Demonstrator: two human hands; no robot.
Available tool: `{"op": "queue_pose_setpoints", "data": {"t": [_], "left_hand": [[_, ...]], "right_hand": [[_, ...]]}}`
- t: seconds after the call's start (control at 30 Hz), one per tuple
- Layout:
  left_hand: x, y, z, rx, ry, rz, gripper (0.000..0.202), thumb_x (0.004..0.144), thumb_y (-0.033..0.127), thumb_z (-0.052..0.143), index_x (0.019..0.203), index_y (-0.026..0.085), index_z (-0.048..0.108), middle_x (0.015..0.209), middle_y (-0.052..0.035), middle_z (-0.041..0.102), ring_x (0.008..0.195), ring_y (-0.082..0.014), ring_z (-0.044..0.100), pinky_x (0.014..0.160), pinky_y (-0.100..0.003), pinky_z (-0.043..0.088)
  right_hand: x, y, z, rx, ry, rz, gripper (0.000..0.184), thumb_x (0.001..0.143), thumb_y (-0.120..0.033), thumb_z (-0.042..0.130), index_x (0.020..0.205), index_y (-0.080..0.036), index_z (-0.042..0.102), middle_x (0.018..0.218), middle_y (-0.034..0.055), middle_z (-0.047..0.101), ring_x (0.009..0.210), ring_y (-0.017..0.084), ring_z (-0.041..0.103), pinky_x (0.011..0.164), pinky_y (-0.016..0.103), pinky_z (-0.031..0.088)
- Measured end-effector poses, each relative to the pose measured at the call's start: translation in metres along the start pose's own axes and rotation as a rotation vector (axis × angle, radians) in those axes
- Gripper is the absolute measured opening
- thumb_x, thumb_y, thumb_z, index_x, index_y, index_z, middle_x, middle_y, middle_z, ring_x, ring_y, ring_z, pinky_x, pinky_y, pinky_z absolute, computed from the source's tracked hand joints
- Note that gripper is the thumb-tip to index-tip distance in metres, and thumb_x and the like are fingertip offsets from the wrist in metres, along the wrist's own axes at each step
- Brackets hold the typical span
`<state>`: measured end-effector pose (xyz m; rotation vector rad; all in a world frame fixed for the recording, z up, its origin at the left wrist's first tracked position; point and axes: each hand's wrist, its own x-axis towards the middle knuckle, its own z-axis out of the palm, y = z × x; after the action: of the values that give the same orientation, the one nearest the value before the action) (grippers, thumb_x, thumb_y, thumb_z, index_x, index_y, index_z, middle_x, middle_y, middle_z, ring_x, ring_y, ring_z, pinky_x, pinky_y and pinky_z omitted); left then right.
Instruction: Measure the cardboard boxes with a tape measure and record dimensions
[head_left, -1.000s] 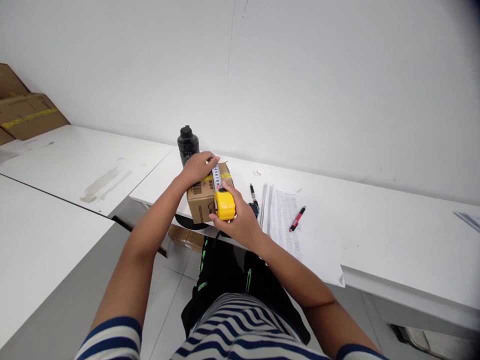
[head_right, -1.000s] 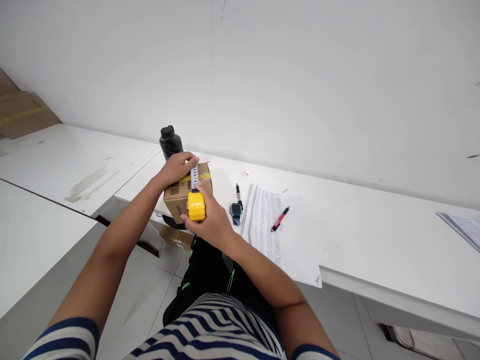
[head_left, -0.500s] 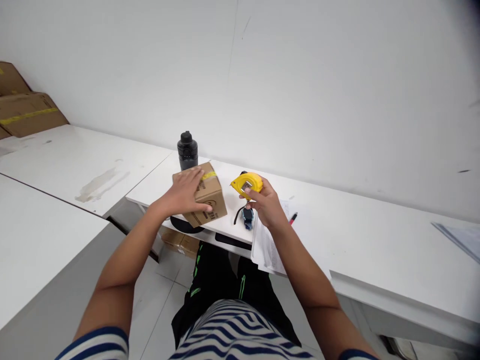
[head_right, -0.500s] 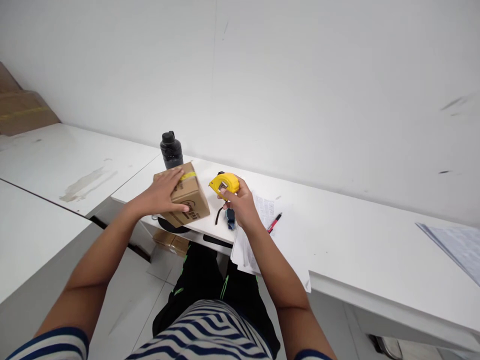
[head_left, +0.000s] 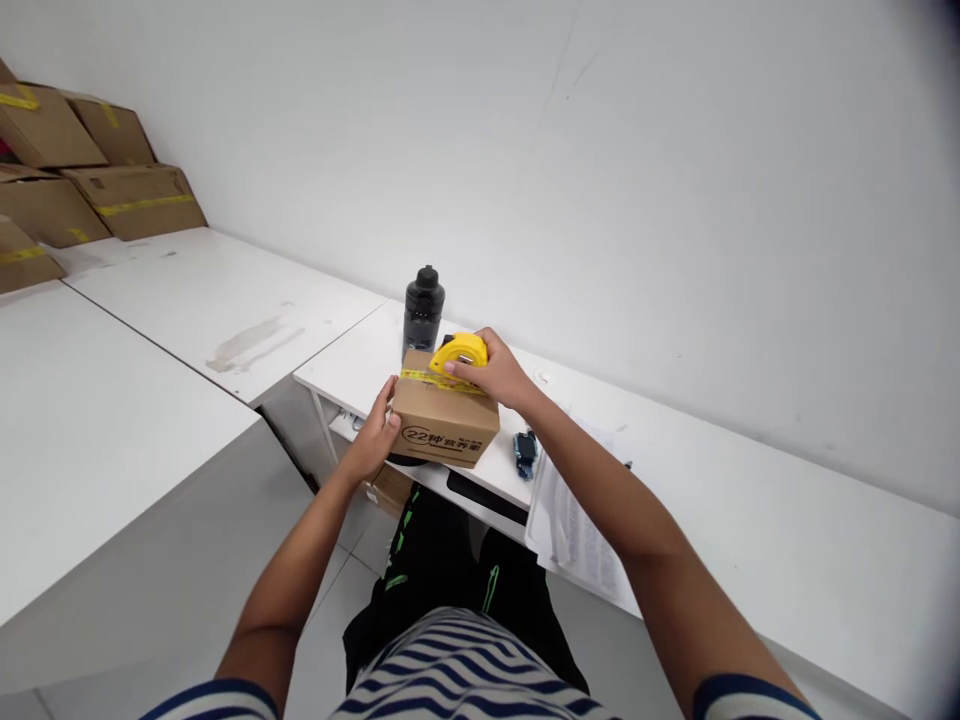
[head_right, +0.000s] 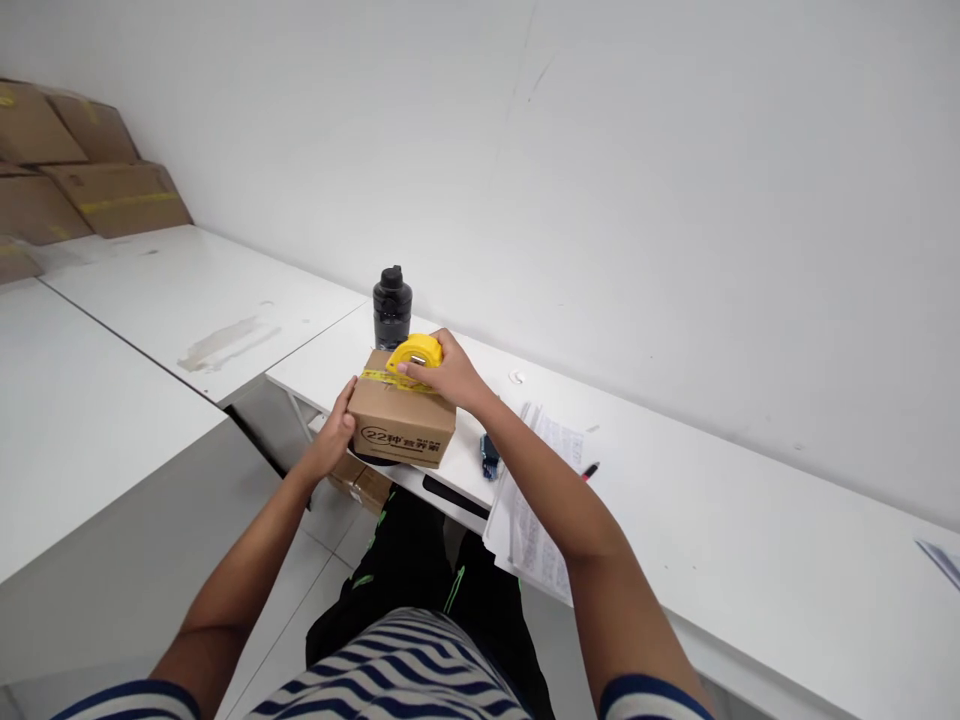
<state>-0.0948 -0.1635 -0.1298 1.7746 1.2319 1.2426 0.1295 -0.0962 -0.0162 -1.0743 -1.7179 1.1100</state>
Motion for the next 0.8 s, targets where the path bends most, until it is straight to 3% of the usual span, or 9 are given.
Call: {"op": "queue_pose_setpoints", "data": {"t": [0.07,0.17,0.37,0.57,0.7,0.8], "left_hand": [[0.009,0.013,0.005,-0.094,0.100,-0.098,0.081,0.093,0.072,0.023,0.156,0.021,0.024,0.162,-0.0131,0.031,0.150,-0.0258,0.030,0.123,-0.041,0.025],[0.018,0.028,0.014,-0.099,0.169,-0.222,0.074,0.092,0.066,0.040,0.151,0.022,0.034,0.156,-0.0123,0.042,0.143,-0.0280,0.041,0.119,-0.041,0.033],[0.013,0.034,0.028,-0.266,0.203,-0.192,0.076,0.094,0.044,0.050,0.158,0.028,0.012,0.153,-0.0121,0.046,0.133,-0.0240,0.053,0.112,-0.041,0.041],[0.011,0.037,0.033,-0.228,0.316,-0.207,0.061,0.096,0.036,0.048,0.154,0.025,0.032,0.154,-0.0070,0.046,0.140,-0.0231,0.045,0.117,-0.036,0.033],[0.016,0.041,0.035,-0.219,0.339,-0.241,0.050,0.095,0.033,0.047,0.142,0.020,0.052,0.148,-0.0060,0.054,0.138,-0.0234,0.047,0.118,-0.036,0.034],[0.019,0.043,0.036,-0.215,0.348,-0.237,0.047,0.093,0.030,0.046,0.138,0.020,0.058,0.144,-0.0052,0.058,0.136,-0.0231,0.050,0.117,-0.036,0.035]], "right_hand": [[0.010,-0.002,0.009,-0.093,-0.013,-0.046,0.052,0.063,-0.051,0.081,0.090,-0.025,0.044,0.085,-0.0034,0.061,0.075,0.017,0.058,0.066,0.031,0.047],[0.020,-0.003,0.022,-0.177,-0.044,-0.149,0.046,0.070,-0.050,0.075,0.096,-0.025,0.047,0.090,-0.0014,0.062,0.082,0.019,0.058,0.073,0.034,0.047],[0.030,-0.004,0.037,-0.310,-0.150,-0.252,0.041,0.074,-0.045,0.070,0.103,-0.024,0.048,0.095,0.0009,0.064,0.086,0.022,0.059,0.076,0.036,0.045],[0.024,-0.015,0.037,-0.446,-0.245,-0.271,0.041,0.079,-0.049,0.065,0.106,-0.023,0.046,0.100,0.0042,0.065,0.088,0.024,0.061,0.074,0.037,0.045],[0.015,-0.017,0.028,-0.516,-0.234,-0.251,0.040,0.080,-0.048,0.063,0.105,-0.024,0.044,0.096,0.0044,0.065,0.084,0.024,0.061,0.071,0.035,0.045],[0.009,-0.014,0.021,-0.532,-0.222,-0.215,0.041,0.080,-0.049,0.063,0.106,-0.024,0.042,0.093,0.0032,0.065,0.081,0.023,0.062,0.068,0.034,0.044]]}}
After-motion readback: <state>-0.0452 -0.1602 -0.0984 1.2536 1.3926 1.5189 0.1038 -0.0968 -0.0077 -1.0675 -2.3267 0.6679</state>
